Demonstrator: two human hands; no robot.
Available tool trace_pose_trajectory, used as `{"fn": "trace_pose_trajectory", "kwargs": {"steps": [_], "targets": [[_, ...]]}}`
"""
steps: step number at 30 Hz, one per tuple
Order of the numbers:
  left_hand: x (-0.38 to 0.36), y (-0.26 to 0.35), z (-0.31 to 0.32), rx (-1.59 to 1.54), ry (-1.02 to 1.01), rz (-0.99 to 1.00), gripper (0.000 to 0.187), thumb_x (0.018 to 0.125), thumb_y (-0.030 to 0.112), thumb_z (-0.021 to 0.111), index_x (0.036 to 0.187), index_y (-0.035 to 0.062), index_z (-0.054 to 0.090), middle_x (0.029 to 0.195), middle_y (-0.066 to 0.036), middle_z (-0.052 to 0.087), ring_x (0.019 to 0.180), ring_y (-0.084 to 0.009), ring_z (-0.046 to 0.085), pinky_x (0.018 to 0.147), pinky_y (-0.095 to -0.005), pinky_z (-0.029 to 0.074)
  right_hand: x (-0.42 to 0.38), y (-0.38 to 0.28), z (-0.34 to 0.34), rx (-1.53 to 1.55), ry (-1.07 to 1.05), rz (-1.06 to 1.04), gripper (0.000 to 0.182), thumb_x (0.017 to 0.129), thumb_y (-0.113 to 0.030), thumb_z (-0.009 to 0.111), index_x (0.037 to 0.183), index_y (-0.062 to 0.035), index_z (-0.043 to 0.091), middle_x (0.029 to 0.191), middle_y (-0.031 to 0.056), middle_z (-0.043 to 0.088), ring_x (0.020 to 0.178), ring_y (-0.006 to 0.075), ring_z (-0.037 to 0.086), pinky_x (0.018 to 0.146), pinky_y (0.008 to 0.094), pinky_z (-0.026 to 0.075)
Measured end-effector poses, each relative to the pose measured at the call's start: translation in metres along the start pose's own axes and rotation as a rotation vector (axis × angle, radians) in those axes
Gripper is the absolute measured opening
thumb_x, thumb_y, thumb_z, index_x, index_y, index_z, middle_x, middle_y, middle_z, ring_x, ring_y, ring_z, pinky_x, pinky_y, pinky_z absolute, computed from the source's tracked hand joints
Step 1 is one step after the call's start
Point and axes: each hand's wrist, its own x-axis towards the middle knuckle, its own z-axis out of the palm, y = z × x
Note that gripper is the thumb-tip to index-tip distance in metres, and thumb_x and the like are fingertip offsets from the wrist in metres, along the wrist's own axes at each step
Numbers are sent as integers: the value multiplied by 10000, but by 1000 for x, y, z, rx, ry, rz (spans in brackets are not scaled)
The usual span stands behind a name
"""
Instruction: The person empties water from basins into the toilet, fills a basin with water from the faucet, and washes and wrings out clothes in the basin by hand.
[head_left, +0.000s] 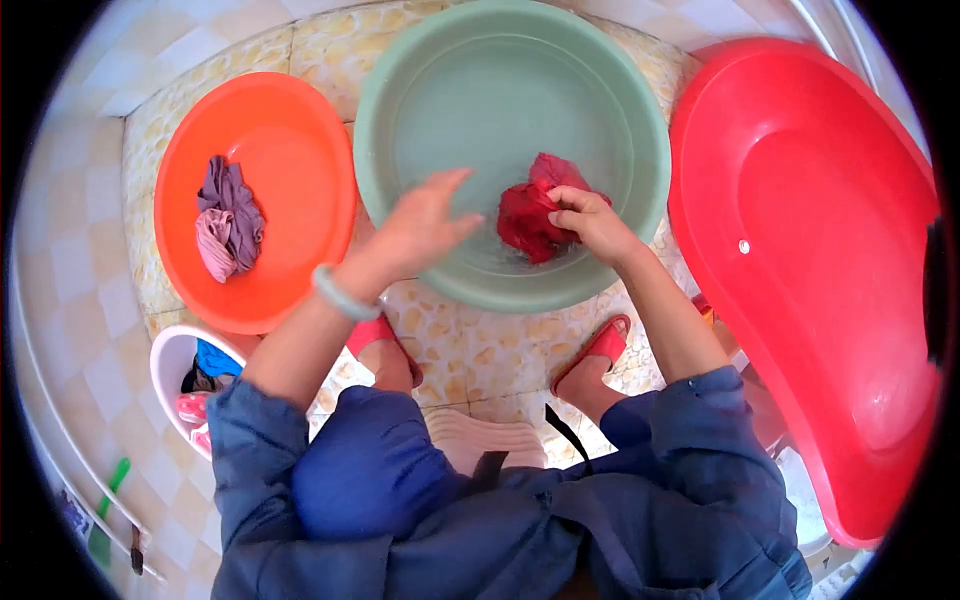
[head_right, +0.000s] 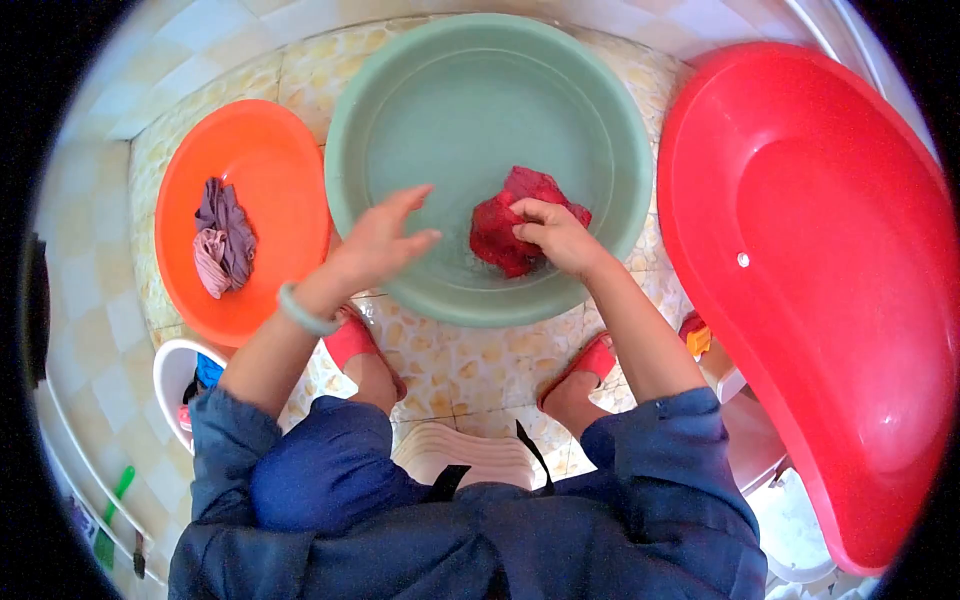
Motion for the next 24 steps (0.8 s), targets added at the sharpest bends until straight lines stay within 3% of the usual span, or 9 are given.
{"fn": "trace_pose_trajectory", "kwargs": {"steps": [4, 5, 7, 8, 10, 13, 19, 22, 24], "targets": [[28, -32, 52, 17, -25, 273, 537, 735, 144, 719, 1227, 27, 537, 1227, -184, 554, 1143, -352, 528, 971, -382, 429, -15, -23, 17, -104, -57, -107, 293, 880, -102, 563, 1161, -19, 568, 1006, 20, 589, 991, 122, 533, 879, 286, 431], [29, -28, 49, 49, -96, 226, 488, 727, 132, 715, 1175, 29, 551, 1185, -186, 567, 1113, -357, 538, 940, -389, 440, -21, -33, 21, -396, -151, -253, 348, 881, -111, 559, 1213, -6, 542, 1090, 92, 591, 1044, 196, 558, 917, 316, 429], [25, -19, 37, 112, -255, 130, 389, 710, 109, 707, 1069, 34, 579, 1103, -190, 594, 1054, -367, 560, 876, -403, 462, -29, -30, 39, -546, -223, -376, 345, 877, -126, 551, 1198, 2, 545, 1116, 135, 565, 1008, 258, 572, 880, 345, 445], [16, -15, 34, 179, -263, 94, 280, 701, 111, 704, 925, 35, 554, 974, -187, 608, 937, -385, 578, 776, -435, 468, -29, -25, 38, -620, -261, -321, 355, 874, -121, 548, 1208, -1, 539, 1133, 146, 562, 1020, 274, 570, 879, 351, 448], [4, -21, 35, 332, -342, 77, 273, 689, 90, 684, 918, 28, 550, 939, -193, 621, 926, -394, 583, 775, -466, 468, -22, -8, 35, -758, -346, -210, 376, 868, -112, 541, 1228, -8, 528, 1166, 169, 557, 1045, 308, 564, 878, 363, 453], [-2, -8, 30, 390, -379, 6, 260, 680, 117, 700, 873, 35, 545, 895, -179, 632, 893, -388, 592, 746, -475, 470, 15, -2, 23, -765, -169, -78, 438, 850, -99, 543, 1278, -22, 488, 1178, 178, 554, 1044, 330, 572, 875, 392, 462], [-8, -4, 22, 338, -355, 169, 308, 691, 213, 764, 845, 51, 553, 811, -139, 614, 820, -346, 590, 752, -443, 447, 96, 36, 65, -957, 71, -518, 346, 822, -150, 570, 1156, -62, 593, 1035, 179, 629, 994, 362, 596, 870, 448, 468], [-17, -2, 15, 260, -280, 213, 282, 708, 215, 766, 819, 52, 565, 779, -119, 607, 812, -322, 587, 816, -449, 424, 100, 20, 74, -1135, -278, -227, 297, 793, -117, 551, 1074, -69, 634, 1110, 191, 624, 1017, 361, 594, 863, 436, 480], [-19, -5, 10, 190, -189, 188, 252, 726, 190, 760, 811, 51, 568, 757, -103, 598, 807, -292, 587, 834, -434, 426, 108, 24, 60, -1104, -224, -192, 286, 786, -117, 551, 1051, -73, 647, 1065, 192, 638, 984, 366, 605, 843, 443, 487]]}}
